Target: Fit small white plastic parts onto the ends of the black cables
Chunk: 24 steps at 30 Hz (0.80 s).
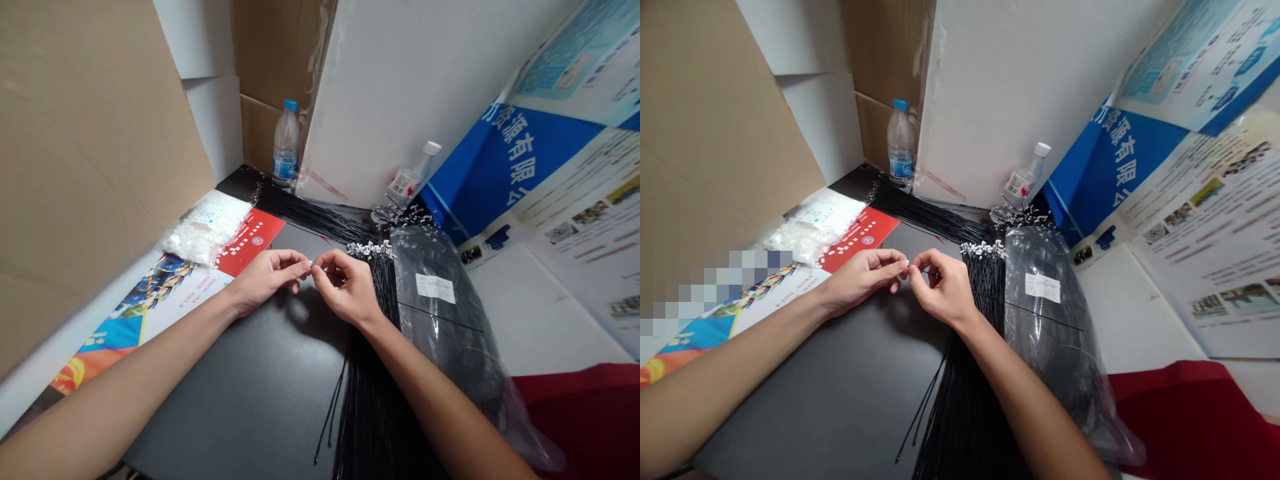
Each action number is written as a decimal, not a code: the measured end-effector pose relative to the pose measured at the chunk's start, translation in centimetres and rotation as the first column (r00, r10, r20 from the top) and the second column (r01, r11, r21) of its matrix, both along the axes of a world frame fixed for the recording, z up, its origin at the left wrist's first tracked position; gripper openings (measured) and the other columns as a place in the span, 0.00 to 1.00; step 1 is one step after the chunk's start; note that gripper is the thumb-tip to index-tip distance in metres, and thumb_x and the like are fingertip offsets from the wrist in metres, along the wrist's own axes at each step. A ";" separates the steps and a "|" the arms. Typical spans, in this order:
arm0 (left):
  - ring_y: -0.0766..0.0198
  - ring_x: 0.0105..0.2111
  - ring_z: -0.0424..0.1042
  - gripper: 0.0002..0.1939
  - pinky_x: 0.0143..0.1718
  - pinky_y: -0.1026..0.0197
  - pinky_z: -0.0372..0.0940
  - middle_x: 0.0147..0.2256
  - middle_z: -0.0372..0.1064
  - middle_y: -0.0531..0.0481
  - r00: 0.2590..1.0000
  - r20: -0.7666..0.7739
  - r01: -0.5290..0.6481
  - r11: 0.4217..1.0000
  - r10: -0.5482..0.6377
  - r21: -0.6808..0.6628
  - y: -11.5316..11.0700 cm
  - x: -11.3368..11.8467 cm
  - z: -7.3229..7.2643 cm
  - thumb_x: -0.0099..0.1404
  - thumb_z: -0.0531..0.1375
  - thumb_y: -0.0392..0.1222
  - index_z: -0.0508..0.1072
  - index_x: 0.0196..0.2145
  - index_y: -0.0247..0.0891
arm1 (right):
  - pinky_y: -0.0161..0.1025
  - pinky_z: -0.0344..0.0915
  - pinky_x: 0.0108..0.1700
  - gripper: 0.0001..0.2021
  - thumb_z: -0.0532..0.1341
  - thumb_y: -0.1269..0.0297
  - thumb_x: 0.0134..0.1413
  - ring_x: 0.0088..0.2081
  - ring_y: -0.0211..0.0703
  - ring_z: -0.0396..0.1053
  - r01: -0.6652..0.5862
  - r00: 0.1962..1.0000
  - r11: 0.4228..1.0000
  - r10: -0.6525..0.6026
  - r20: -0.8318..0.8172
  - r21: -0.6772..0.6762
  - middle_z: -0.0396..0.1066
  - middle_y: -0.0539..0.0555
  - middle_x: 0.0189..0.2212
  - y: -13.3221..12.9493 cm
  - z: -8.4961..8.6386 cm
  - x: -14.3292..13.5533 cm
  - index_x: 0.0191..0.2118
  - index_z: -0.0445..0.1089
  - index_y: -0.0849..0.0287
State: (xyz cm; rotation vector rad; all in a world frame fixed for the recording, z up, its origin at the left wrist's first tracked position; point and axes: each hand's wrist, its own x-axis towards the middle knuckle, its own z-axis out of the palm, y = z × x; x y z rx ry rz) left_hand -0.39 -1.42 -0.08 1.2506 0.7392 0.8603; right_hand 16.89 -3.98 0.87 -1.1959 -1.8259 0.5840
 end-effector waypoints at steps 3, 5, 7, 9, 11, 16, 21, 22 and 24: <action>0.72 0.23 0.63 0.13 0.30 0.65 0.59 0.26 0.67 0.55 1.000 -0.019 -0.008 1.000 0.008 -0.001 0.1 0.1 -0.1 0.59 0.65 0.49 0.74 0.31 0.34 | 0.29 0.57 0.21 0.05 0.60 0.65 0.52 0.20 0.31 0.59 0.015 1.000 1.000 -0.015 0.002 -0.001 0.65 0.47 0.21 0.0 0.0 0.0 0.28 0.67 0.59; 0.72 0.23 0.65 0.13 0.31 0.65 0.60 0.27 0.68 0.55 0.999 -0.037 -0.021 1.000 0.021 0.005 0.0 0.1 -0.1 0.59 0.65 0.48 0.74 0.31 0.35 | 0.29 0.58 0.22 0.05 0.59 0.65 0.52 0.22 0.32 0.62 0.018 1.000 1.000 -0.018 0.004 0.002 0.67 0.48 0.22 -0.1 0.0 -0.1 0.28 0.67 0.59; 0.70 0.25 0.67 0.12 0.32 0.64 0.62 0.28 0.69 0.54 0.998 -0.049 -0.039 0.999 0.039 0.003 -0.1 0.2 -0.1 0.58 0.65 0.48 0.74 0.31 0.35 | 0.29 0.60 0.22 0.05 0.59 0.65 0.52 0.24 0.34 0.65 0.018 1.000 1.000 -0.018 0.007 0.003 0.69 0.49 0.24 -0.2 0.0 -0.3 0.28 0.67 0.59; 0.68 0.26 0.69 0.13 0.33 0.63 0.64 0.29 0.70 0.53 0.997 -0.059 -0.054 0.999 0.054 -0.004 -0.3 0.2 -0.1 0.58 0.65 0.48 0.73 0.30 0.35 | 0.29 0.62 0.23 0.05 0.58 0.65 0.52 0.25 0.34 0.66 0.021 1.000 1.000 -0.021 0.015 0.004 0.70 0.50 0.25 -0.3 0.0 -0.4 0.29 0.67 0.59; 0.67 0.27 0.70 0.13 0.33 0.62 0.65 0.30 0.70 0.52 0.996 -0.064 -0.063 0.998 0.062 -0.005 -0.4 0.3 0.1 0.58 0.65 0.48 0.73 0.30 0.35 | 0.29 0.63 0.24 0.05 0.58 0.65 0.53 0.26 0.34 0.66 0.028 0.999 1.000 -0.028 0.023 0.001 0.70 0.50 0.25 -0.2 0.0 -0.5 0.29 0.68 0.60; 0.68 0.25 0.69 0.12 0.31 0.62 0.66 0.29 0.69 0.52 0.990 -0.026 -0.139 0.988 0.140 0.064 -0.1 0.2 1.0 0.58 0.64 0.47 0.71 0.30 0.35 | 0.30 0.60 0.25 0.07 0.58 0.64 0.56 0.25 0.33 0.65 -0.025 0.984 0.999 0.029 0.176 -0.022 0.70 0.49 0.24 0.2 1.9 0.2 0.31 0.69 0.60; 0.67 0.29 0.68 0.12 0.28 0.64 0.66 0.30 0.69 0.50 0.946 0.093 -0.315 0.947 0.309 0.056 0.7 -0.9 1.2 0.55 0.66 0.46 0.70 0.30 0.34 | 0.33 0.57 0.27 0.10 0.59 0.63 0.59 0.23 0.33 0.63 -0.089 0.843 0.983 0.159 0.513 -0.160 0.71 0.48 0.23 -0.7 6.4 1.7 0.30 0.73 0.59; 0.67 0.29 0.67 0.13 0.28 0.64 0.65 0.30 0.69 0.51 0.946 0.092 -0.315 0.947 0.310 0.053 0.8 -1.1 1.2 0.55 0.66 0.45 0.70 0.30 0.34 | 0.33 0.57 0.27 0.12 0.59 0.62 0.60 0.23 0.33 0.63 -0.109 0.824 0.972 0.206 0.528 -0.208 0.72 0.49 0.23 -1.2 7.3 2.0 0.29 0.74 0.58; 0.68 0.28 0.66 0.13 0.28 0.64 0.65 0.30 0.69 0.51 0.955 0.071 -0.292 0.954 0.288 0.064 0.9 -1.4 1.2 0.56 0.66 0.46 0.70 0.30 0.34 | 0.34 0.58 0.27 0.14 0.58 0.59 0.61 0.24 0.34 0.65 -0.171 0.821 0.939 0.304 0.484 -0.299 0.72 0.49 0.23 -2.1 9.0 2.6 0.28 0.75 0.57</action>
